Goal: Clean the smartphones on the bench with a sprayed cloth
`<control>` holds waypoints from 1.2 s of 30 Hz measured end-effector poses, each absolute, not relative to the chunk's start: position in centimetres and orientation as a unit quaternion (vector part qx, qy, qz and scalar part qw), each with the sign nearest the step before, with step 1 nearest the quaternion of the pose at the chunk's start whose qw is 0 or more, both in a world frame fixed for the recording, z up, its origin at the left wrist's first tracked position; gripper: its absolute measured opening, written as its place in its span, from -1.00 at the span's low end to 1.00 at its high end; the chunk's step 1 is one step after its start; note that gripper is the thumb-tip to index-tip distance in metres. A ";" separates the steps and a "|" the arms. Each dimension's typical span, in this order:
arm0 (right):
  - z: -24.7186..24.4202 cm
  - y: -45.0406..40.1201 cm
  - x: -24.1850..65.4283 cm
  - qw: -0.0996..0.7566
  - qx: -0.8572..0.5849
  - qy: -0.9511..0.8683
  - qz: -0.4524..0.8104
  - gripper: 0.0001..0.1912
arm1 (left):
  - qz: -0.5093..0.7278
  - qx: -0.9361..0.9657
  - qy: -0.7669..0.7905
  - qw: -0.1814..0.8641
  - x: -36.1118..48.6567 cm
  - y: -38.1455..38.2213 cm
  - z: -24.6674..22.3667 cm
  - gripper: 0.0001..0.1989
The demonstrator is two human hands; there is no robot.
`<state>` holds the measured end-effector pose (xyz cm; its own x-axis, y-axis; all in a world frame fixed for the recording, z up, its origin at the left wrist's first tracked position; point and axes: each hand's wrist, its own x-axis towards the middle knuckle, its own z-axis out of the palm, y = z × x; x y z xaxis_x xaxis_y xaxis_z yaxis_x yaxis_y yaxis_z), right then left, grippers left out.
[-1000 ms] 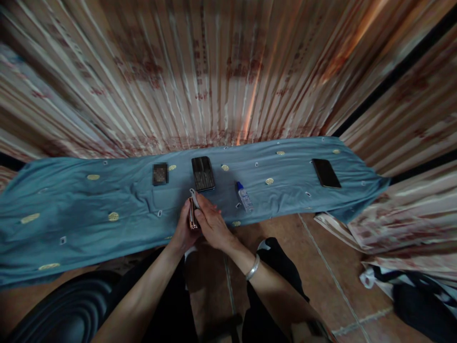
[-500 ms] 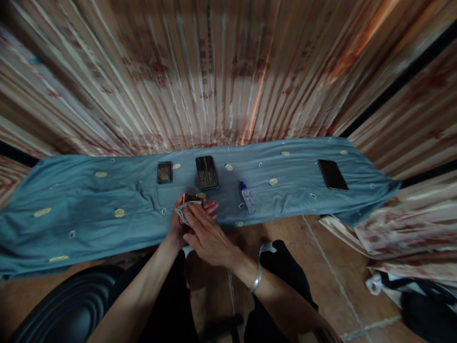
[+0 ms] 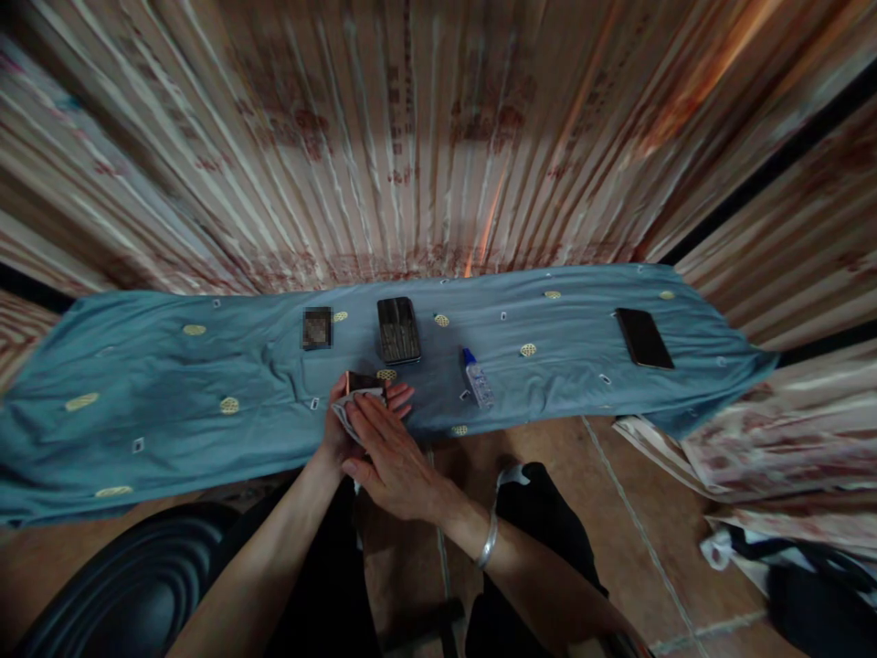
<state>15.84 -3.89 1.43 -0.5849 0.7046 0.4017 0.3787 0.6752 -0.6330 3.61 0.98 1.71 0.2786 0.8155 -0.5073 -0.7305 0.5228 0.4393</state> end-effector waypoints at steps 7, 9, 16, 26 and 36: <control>1.5 -4.0 16.0 0.314 -0.313 -0.868 0.223 -0.26 | 0.476 0.078 0.323 0.815 3.4 1.0 0.7 -0.25; 1.6 -3.7 16.1 0.311 -0.328 -0.861 0.232 -0.26 | 0.466 0.078 0.333 0.816 3.9 0.8 0.1 -0.28; 1.3 -2.2 16.2 0.319 -0.378 -0.819 0.291 -0.25 | 0.513 0.090 0.341 0.783 5.5 0.0 0.5 -0.42; -0.3 -2.3 15.9 0.352 -0.425 -0.736 0.393 -0.31 | 0.564 0.054 0.376 0.733 4.6 1.2 3.2 -0.46; -0.1 -1.9 17.3 0.394 -0.402 -0.777 0.282 -0.56 | 0.538 -0.014 0.332 0.775 4.5 2.0 3.0 -0.35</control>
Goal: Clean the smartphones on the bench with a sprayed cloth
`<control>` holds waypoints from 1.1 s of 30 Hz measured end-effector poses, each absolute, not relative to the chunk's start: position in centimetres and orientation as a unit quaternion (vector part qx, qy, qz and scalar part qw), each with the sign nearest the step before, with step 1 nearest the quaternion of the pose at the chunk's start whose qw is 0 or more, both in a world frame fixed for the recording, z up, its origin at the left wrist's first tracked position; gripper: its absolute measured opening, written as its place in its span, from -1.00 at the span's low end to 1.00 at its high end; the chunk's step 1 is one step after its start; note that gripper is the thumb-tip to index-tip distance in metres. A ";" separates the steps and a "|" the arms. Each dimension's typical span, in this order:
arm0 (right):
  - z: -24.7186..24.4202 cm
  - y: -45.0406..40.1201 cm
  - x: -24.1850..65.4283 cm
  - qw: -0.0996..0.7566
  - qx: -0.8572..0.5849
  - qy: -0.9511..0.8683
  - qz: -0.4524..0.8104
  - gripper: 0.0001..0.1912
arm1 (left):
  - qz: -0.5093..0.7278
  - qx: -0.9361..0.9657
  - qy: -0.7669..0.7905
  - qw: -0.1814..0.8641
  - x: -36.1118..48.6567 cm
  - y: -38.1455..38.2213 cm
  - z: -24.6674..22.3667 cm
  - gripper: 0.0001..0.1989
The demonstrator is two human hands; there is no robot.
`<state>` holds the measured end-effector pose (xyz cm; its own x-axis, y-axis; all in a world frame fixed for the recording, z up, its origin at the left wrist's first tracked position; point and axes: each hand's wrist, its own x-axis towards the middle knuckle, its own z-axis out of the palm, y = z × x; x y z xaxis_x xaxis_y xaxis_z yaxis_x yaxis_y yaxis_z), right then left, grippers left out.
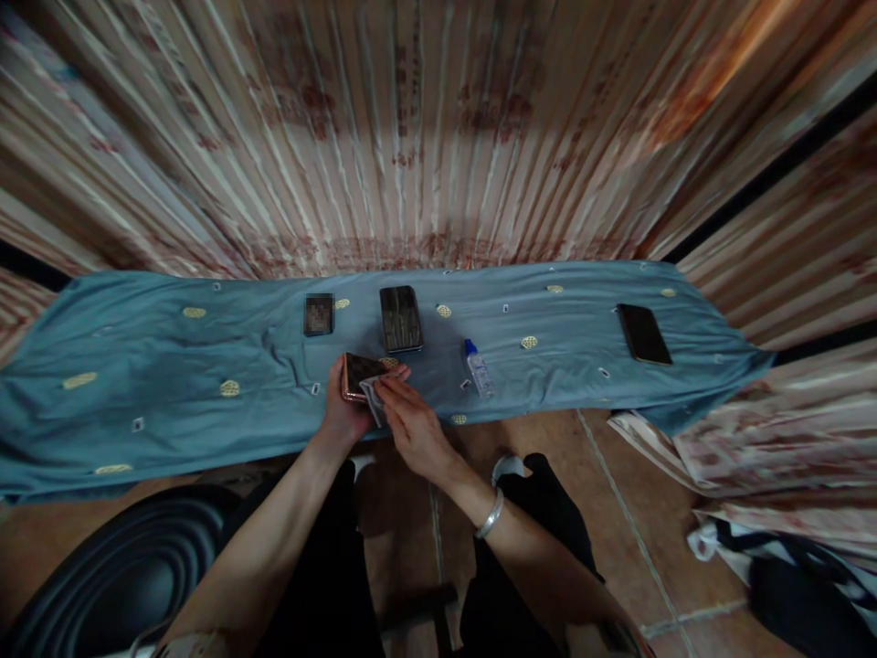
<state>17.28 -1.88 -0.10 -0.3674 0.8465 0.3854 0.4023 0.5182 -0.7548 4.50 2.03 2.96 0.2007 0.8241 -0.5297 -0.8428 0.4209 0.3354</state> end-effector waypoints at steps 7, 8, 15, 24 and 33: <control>1.2 -1.2 16.7 0.402 -0.389 -0.816 0.147 -0.61 | 0.510 -0.021 0.338 0.791 6.7 1.2 3.6 -0.27; 1.4 -1.2 16.6 0.395 -0.389 -0.822 0.130 -0.61 | 0.505 -0.022 0.333 0.796 6.9 1.1 3.6 -0.26; 1.4 -1.6 16.6 0.354 -0.390 -0.846 0.078 -0.59 | 0.505 -0.030 0.331 0.796 6.6 0.9 3.4 -0.29; 0.6 -1.5 17.4 0.353 -0.383 -0.849 0.085 -0.57 | 0.534 -0.016 0.316 0.784 5.3 0.9 3.3 -0.27; 0.5 -1.7 17.7 0.368 -0.365 -0.851 0.081 -0.57 | 0.546 -0.026 0.327 0.771 4.3 0.1 4.5 -0.26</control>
